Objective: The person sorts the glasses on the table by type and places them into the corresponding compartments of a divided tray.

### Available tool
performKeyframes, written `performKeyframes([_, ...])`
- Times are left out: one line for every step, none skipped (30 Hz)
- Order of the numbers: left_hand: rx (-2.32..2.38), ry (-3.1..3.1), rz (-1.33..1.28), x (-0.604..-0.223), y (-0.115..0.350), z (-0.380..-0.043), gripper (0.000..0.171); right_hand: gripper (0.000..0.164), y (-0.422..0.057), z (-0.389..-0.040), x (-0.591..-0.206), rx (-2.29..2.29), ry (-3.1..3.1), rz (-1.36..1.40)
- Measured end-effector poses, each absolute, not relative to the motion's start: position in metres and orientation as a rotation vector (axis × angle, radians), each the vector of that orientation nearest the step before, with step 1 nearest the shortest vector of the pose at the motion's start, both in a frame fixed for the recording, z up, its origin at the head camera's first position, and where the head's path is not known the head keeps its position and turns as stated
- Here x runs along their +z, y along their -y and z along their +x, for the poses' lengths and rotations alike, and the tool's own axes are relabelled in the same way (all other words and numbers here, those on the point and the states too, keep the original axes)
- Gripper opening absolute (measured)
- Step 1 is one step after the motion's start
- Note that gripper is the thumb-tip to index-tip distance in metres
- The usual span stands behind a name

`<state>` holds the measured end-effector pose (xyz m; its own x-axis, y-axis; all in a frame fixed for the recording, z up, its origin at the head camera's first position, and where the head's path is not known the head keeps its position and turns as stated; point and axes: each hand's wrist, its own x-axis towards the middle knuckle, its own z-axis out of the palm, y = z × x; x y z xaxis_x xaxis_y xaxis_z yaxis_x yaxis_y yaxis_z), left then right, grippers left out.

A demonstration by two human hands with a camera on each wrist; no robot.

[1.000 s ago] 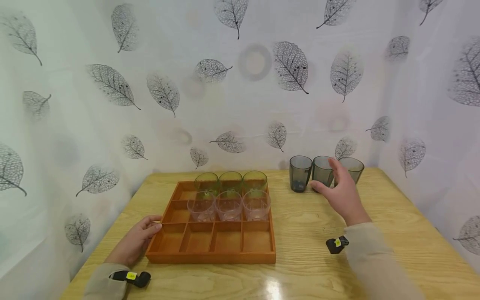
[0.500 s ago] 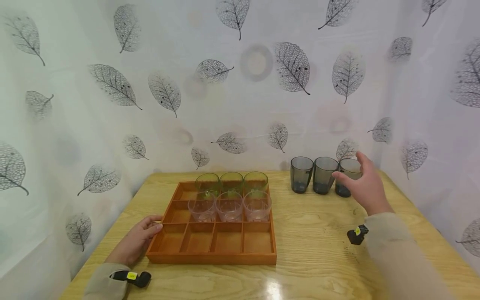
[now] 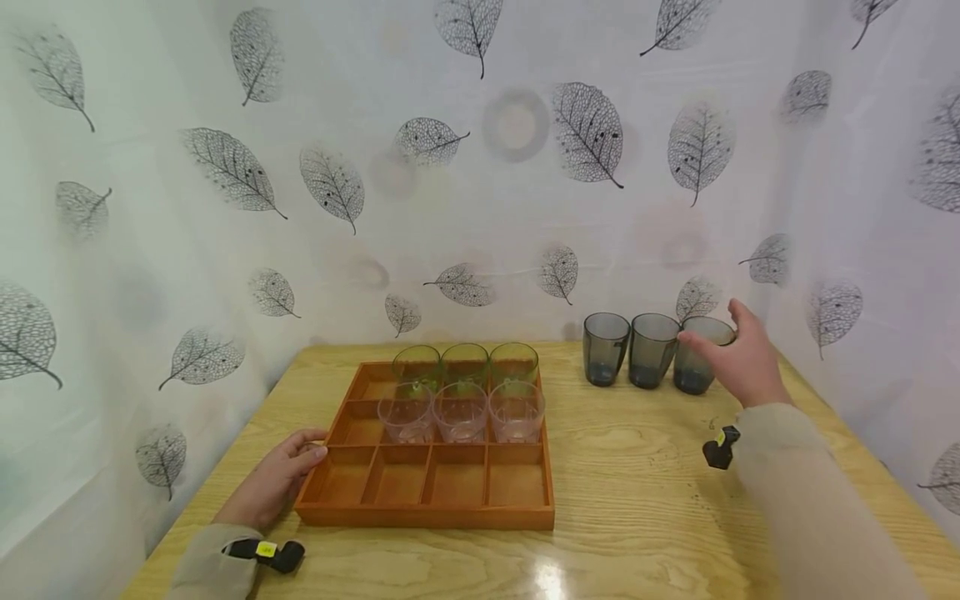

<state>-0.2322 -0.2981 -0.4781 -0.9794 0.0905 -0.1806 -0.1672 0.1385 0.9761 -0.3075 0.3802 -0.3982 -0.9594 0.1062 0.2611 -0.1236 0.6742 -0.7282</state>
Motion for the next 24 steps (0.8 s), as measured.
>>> performKeyframes([1.944, -2.213, -0.084, -0.478, 0.298, -0.232, 0.049, 0.105, -0.38, -0.309, -0.398, 1.161, 2.614, 0.008])
performKeyframes([1.943, -2.215, -0.091, -0.479, 0.299, -0.232, 0.048, 0.106, -0.381, -0.311, -0.399, 1.164, 2.619, 0.0])
performKeyframes([1.942, -2.216, -0.094, -0.479, 0.3, -0.233, 0.048, 0.107, -0.381, -0.312, -0.399, 1.176, 2.624, -0.006])
performKeyframes([1.94, -2.22, -0.097, -0.479, 0.3, -0.233, 0.048, 0.107, -0.381, -0.314, -0.401, 1.187, 2.627, -0.008])
performKeyframes([1.935, -2.223, -0.096, -0.48, 0.3, -0.233, 0.048, 0.108, -0.382, -0.316, -0.402, 1.199, 2.632, -0.014])
performKeyframes([1.927, -2.231, -0.091, -0.48, 0.301, -0.233, 0.049, 0.109, -0.382, -0.318, -0.404, 1.211, 2.635, -0.02])
performKeyframes([1.926, -2.234, -0.091, -0.48, 0.301, -0.233, 0.049, 0.11, -0.383, -0.319, -0.407, 1.225, 2.637, -0.029])
performKeyframes([1.923, -2.238, -0.087, -0.48, 0.301, -0.232, 0.05, 0.111, -0.384, -0.321, -0.409, 1.234, 2.642, -0.041])
performKeyframes([1.921, -2.241, -0.079, -0.48, 0.3, -0.232, 0.05, 0.112, -0.384, -0.322, -0.412, 1.24, 2.648, -0.056])
performKeyframes([1.924, -2.24, -0.08, -0.48, 0.3, -0.232, 0.05, 0.112, -0.384, -0.323, -0.414, 1.236, 2.653, -0.072])
performKeyframes([1.929, -2.235, -0.076, -0.48, 0.299, -0.232, 0.051, 0.112, -0.385, -0.324, -0.416, 1.235, 2.658, -0.088])
performKeyframes([1.929, -2.236, -0.072, -0.479, 0.298, -0.232, 0.051, 0.112, -0.385, -0.324, -0.418, 1.236, 2.66, -0.102])
performKeyframes([1.936, -2.231, -0.076, -0.479, 0.298, -0.232, 0.05, 0.112, -0.385, -0.325, -0.42, 1.243, 2.661, -0.114])
performKeyframes([1.94, -2.229, -0.085, -0.479, 0.297, -0.232, 0.05, 0.112, -0.386, -0.325, -0.422, 1.256, 2.658, -0.122])
performKeyframes([1.943, -2.225, -0.087, -0.479, 0.297, -0.232, 0.05, 0.112, -0.386, -0.325, -0.423, 1.273, 2.653, -0.128])
performKeyframes([1.944, -2.223, -0.086, -0.479, 0.296, -0.233, 0.05, 0.112, -0.386, -0.326, -0.424, 1.291, 2.644, -0.132])
performKeyframes([1.945, -2.222, -0.083, -0.479, 0.296, -0.233, 0.05, 0.113, -0.386, -0.327, -0.425, 1.309, 2.636, -0.137])
performKeyframes([1.942, -2.226, -0.08, -0.479, 0.296, -0.233, 0.05, 0.113, -0.386, -0.327, -0.426, 1.326, 2.627, -0.142])
performKeyframes([1.943, -2.227, -0.076, -0.48, 0.296, -0.233, 0.05, 0.114, -0.387, -0.328, -0.427, 1.337, 2.62, -0.143])
performKeyframes([1.941, -2.229, -0.076, -0.479, 0.296, -0.233, 0.05, 0.114, -0.387, -0.329, -0.428, 1.342, 2.615, -0.145])
performKeyframes([1.937, -2.233, -0.073, -0.479, 0.297, -0.233, 0.05, 0.114, -0.387, -0.329, -0.428, 1.336, 2.617, -0.146])
performKeyframes([1.933, -2.236, -0.066, -0.479, 0.297, -0.233, 0.051, 0.113, -0.387, -0.329, -0.428, 1.327, 2.618, -0.142])
performKeyframes([1.935, -2.238, -0.071, -0.479, 0.298, -0.234, 0.05, 0.113, -0.387, -0.329, -0.428, 1.316, 2.622, -0.138])
performKeyframes([1.937, -2.239, -0.078, -0.479, 0.299, -0.234, 0.05, 0.112, -0.387, -0.329, -0.428, 1.304, 2.627, -0.133])
